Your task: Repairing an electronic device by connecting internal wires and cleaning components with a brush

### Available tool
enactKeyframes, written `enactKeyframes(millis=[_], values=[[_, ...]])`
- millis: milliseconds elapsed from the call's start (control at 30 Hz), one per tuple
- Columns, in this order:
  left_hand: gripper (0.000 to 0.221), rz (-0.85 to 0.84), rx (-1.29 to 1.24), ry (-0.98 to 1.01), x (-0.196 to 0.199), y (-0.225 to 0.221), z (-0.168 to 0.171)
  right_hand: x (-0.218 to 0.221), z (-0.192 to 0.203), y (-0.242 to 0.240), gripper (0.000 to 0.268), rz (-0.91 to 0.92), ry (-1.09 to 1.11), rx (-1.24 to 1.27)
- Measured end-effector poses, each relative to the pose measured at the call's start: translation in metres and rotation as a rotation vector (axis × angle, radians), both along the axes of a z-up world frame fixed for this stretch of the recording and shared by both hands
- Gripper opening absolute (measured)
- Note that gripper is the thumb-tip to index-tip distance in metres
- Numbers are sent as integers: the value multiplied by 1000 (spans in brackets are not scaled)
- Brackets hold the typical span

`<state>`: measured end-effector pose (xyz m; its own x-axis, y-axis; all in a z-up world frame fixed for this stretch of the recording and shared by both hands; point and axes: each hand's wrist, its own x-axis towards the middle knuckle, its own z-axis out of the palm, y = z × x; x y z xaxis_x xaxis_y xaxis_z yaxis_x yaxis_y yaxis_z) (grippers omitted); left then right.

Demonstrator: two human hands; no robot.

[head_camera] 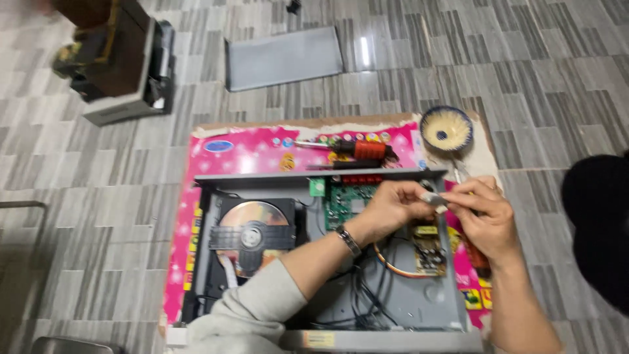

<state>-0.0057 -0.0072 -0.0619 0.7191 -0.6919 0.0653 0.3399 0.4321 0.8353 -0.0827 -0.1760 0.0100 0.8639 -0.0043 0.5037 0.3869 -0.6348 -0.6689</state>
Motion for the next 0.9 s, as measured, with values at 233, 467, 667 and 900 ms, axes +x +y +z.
enactKeyframes(millis=[233,467,667,900], values=[[17,67,55,16,-3,9,27,-8,15,-26,15,-57,-149,0],[32,79,87,-37,-4,17,48,-6,-2,-21,13,55,-94,162],[28,50,43,-29,-5,20,46,-9,11,-26,12,8,-105,34],[26,-40,32,-106,-1,25,46,-19,21,-11,8,125,-52,259]])
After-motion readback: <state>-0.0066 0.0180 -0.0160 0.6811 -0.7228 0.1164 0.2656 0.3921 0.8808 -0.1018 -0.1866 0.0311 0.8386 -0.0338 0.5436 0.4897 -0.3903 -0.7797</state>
